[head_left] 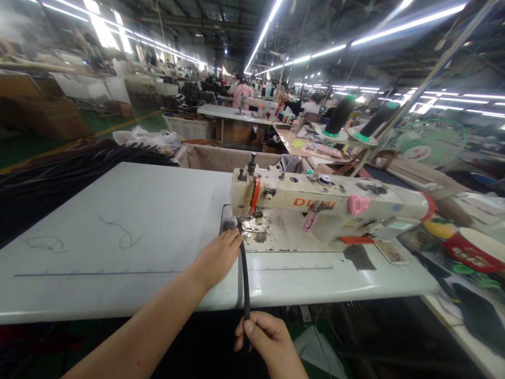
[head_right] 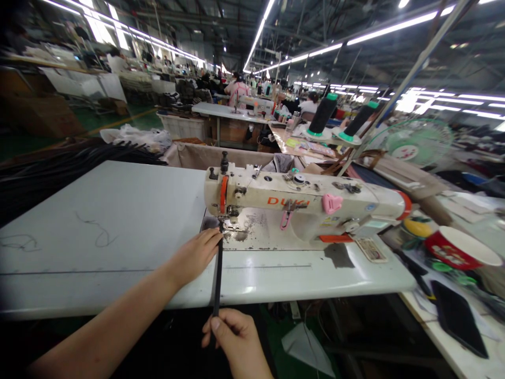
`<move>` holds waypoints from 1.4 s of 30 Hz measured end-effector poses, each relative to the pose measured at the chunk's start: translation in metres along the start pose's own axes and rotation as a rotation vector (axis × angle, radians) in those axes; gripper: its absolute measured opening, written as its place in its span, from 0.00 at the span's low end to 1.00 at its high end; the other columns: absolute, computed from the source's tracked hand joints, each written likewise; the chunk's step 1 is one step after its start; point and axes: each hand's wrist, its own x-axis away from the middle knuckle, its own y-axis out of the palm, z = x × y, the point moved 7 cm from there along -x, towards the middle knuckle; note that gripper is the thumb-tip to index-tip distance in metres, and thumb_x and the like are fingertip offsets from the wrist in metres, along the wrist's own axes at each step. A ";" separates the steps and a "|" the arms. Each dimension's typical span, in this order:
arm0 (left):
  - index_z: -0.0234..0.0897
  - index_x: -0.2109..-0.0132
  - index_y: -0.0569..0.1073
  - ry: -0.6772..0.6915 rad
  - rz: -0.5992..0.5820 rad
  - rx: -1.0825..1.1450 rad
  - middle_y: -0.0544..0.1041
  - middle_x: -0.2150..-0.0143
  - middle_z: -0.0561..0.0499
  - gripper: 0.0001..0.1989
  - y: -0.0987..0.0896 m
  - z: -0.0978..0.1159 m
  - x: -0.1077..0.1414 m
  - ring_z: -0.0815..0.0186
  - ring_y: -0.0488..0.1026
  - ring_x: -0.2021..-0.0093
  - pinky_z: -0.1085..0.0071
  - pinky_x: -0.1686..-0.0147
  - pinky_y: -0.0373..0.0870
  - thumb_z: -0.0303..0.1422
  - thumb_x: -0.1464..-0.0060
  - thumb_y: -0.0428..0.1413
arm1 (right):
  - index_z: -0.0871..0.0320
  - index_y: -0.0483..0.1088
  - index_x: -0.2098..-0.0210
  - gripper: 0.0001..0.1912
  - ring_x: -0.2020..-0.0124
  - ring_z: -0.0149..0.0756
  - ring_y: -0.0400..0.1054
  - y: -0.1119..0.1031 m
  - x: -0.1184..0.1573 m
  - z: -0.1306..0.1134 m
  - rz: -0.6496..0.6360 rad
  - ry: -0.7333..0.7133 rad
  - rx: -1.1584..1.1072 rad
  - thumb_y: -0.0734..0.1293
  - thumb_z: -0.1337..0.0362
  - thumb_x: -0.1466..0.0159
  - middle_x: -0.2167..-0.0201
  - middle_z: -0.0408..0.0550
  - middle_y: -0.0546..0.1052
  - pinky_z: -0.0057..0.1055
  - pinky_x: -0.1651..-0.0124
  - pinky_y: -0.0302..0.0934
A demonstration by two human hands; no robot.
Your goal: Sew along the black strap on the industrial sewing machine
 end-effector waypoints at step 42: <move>0.34 0.46 0.74 0.058 -0.113 0.009 0.77 0.44 0.40 0.14 -0.003 0.006 0.002 0.54 0.72 0.37 0.55 0.36 0.71 0.26 0.30 0.46 | 0.57 0.83 0.68 0.24 0.72 0.36 0.69 0.005 0.002 -0.005 0.003 -0.041 -0.013 0.72 0.41 0.36 0.76 0.47 0.80 0.31 0.66 0.63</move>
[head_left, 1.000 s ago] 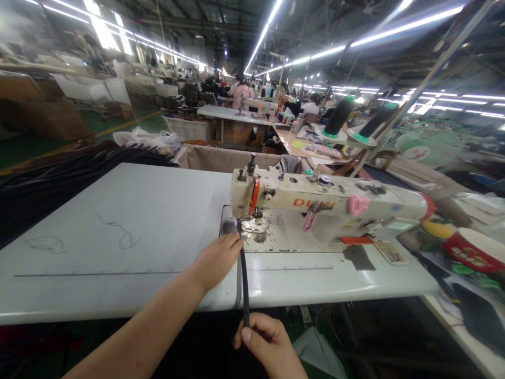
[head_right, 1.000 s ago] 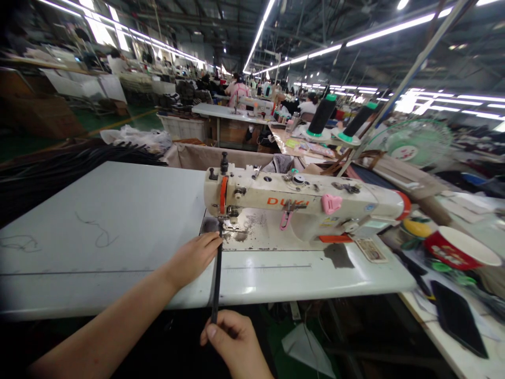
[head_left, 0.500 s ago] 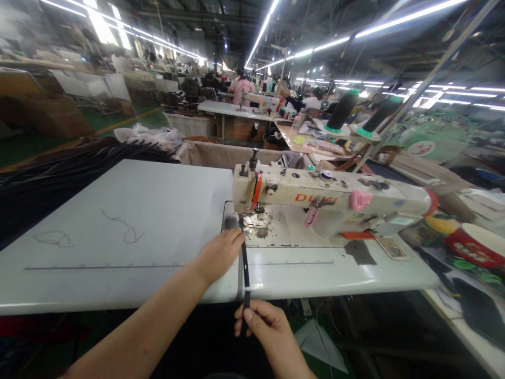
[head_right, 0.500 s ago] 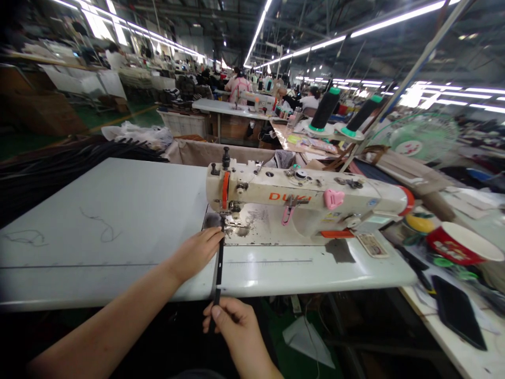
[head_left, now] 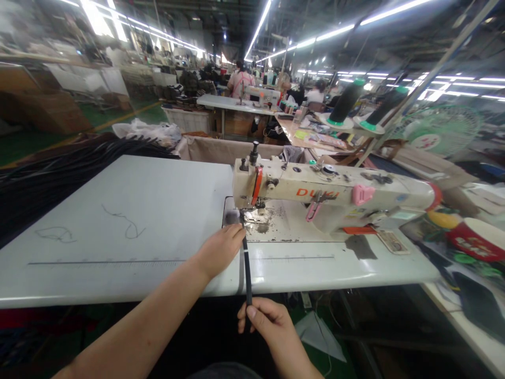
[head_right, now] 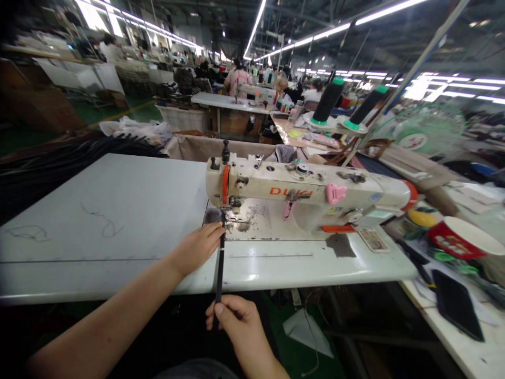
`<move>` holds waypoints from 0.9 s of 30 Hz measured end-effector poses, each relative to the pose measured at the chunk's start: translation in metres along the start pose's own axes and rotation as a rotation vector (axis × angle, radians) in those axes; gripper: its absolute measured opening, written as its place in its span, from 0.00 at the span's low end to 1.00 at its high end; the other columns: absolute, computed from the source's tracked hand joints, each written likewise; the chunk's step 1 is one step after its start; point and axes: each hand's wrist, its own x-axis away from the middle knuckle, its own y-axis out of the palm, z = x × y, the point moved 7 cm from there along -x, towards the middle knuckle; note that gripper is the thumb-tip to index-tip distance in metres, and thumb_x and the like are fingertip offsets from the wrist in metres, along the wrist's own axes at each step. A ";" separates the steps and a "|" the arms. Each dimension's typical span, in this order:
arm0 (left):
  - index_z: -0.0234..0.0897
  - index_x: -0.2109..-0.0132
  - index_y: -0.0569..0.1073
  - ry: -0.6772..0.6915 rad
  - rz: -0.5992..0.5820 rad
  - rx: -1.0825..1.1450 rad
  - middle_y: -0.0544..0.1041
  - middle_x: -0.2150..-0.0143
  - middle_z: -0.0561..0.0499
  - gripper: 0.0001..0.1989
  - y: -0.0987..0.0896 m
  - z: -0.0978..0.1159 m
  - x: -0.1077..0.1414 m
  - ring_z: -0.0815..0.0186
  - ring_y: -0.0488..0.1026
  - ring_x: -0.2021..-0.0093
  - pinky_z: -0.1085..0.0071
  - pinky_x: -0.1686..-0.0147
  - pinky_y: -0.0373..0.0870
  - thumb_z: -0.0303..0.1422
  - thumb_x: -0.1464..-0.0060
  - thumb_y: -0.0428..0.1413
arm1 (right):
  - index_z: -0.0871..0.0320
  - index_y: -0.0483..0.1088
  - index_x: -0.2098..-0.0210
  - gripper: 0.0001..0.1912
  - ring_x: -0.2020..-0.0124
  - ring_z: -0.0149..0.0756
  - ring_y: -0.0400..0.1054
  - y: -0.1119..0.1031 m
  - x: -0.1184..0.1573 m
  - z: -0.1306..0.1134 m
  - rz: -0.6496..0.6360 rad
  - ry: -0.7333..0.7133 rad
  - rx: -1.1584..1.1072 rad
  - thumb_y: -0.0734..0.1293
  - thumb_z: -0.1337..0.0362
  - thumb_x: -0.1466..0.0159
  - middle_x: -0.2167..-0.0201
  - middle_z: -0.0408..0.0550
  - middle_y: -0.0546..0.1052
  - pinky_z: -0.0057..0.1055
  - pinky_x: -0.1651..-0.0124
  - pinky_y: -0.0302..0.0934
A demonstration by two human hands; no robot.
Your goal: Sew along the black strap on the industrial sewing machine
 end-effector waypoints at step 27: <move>0.34 0.39 0.67 -0.059 0.113 0.042 0.71 0.37 0.39 0.17 0.002 -0.007 -0.003 0.52 0.70 0.34 0.52 0.33 0.69 0.27 0.32 0.50 | 0.58 0.83 0.70 0.27 0.73 0.34 0.68 -0.005 -0.005 0.008 -0.017 -0.004 0.003 0.72 0.38 0.37 0.76 0.46 0.78 0.29 0.67 0.58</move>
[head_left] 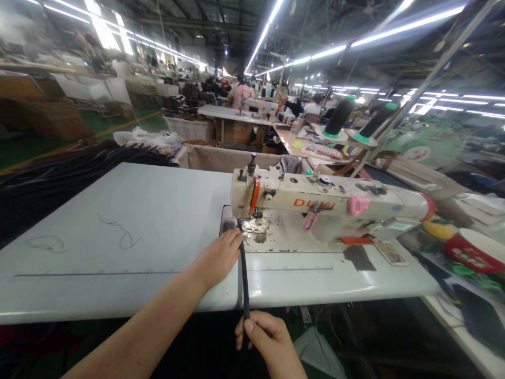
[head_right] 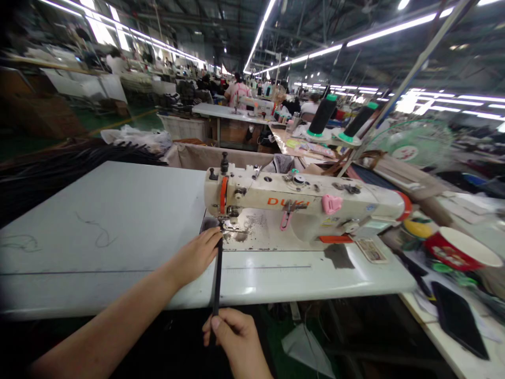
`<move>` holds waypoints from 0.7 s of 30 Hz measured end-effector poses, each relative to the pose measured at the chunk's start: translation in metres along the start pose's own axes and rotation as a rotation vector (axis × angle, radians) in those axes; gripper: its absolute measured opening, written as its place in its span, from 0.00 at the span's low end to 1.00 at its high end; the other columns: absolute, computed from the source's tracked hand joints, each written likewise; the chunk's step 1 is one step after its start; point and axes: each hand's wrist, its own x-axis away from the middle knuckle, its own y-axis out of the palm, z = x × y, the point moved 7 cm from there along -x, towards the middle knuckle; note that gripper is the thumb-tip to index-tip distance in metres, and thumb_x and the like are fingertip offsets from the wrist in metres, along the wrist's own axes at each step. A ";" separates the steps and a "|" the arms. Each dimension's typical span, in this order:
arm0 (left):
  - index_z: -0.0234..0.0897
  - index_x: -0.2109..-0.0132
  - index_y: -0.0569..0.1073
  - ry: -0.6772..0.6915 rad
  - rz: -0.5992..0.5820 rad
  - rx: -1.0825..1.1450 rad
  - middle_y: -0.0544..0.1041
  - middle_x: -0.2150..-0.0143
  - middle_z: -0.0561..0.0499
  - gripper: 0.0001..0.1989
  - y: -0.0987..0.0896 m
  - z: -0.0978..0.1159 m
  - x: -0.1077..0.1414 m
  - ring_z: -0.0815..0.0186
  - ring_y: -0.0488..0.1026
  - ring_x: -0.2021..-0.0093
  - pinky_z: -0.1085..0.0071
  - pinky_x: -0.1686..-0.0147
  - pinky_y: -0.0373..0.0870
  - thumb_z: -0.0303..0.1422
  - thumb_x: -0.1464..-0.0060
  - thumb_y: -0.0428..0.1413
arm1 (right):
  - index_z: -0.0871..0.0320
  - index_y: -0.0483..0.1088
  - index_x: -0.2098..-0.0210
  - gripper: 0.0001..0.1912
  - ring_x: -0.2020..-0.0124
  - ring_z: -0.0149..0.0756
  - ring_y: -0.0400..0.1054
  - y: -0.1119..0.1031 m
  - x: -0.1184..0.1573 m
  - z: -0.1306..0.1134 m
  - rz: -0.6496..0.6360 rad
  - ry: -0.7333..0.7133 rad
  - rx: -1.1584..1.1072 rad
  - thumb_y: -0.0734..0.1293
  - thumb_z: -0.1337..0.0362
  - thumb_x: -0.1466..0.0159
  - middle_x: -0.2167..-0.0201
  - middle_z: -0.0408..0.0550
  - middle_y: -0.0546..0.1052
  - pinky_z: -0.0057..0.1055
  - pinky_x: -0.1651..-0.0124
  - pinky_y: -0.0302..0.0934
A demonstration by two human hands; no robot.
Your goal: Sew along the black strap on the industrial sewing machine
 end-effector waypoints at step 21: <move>0.32 0.45 0.73 0.071 -0.091 -0.106 0.77 0.44 0.40 0.12 -0.001 0.009 0.002 0.53 0.73 0.39 0.56 0.38 0.73 0.26 0.31 0.50 | 0.57 0.78 0.71 0.24 0.68 0.36 0.64 -0.002 -0.001 -0.005 -0.006 -0.085 0.025 0.76 0.41 0.40 0.72 0.44 0.74 0.31 0.63 0.55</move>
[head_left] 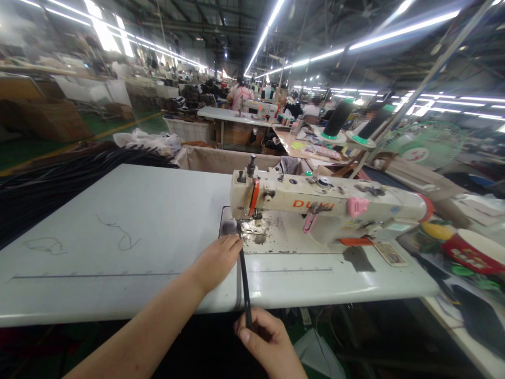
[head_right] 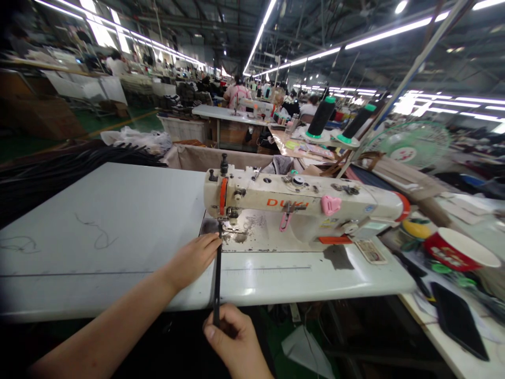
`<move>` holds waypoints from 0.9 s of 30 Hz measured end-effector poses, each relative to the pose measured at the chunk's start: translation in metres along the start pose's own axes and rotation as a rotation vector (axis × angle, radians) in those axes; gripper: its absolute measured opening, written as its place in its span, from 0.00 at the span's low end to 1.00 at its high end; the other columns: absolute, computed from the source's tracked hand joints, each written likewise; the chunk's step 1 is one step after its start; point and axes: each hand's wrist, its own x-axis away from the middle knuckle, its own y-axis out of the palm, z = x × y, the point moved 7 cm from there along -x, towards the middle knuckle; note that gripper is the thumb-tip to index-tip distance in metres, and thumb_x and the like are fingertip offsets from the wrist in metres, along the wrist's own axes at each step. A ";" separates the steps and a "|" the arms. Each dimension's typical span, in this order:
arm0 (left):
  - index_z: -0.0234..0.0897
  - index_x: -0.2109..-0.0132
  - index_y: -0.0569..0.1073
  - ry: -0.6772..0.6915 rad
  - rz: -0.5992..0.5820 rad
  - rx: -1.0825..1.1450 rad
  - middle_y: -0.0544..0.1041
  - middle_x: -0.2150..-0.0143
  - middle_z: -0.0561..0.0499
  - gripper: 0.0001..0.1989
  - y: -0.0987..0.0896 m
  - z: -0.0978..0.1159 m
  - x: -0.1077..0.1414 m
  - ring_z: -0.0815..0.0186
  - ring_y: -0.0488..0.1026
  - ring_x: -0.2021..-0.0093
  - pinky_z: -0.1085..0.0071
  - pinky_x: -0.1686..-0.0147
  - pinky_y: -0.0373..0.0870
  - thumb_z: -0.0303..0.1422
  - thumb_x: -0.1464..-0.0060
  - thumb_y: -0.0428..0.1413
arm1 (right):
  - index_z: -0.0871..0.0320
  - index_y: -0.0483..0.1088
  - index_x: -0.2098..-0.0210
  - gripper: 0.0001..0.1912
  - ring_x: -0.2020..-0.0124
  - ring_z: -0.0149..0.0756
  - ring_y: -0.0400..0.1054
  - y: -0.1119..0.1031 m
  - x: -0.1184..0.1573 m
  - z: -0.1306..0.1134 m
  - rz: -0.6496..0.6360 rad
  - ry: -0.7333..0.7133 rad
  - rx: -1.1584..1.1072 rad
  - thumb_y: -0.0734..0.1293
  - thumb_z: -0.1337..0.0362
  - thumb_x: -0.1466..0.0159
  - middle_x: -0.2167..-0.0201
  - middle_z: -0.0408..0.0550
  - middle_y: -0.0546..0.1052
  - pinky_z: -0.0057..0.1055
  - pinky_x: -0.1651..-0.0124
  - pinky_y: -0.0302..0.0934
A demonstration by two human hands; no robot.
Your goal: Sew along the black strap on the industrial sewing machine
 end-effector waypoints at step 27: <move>0.33 0.46 0.73 -0.038 -0.007 0.119 0.76 0.43 0.39 0.12 -0.004 -0.003 -0.001 0.53 0.72 0.37 0.54 0.37 0.73 0.26 0.31 0.48 | 0.59 0.79 0.65 0.29 0.66 0.39 0.76 0.009 -0.024 0.000 0.095 0.188 -0.139 0.73 0.37 0.39 0.70 0.51 0.86 0.32 0.60 0.64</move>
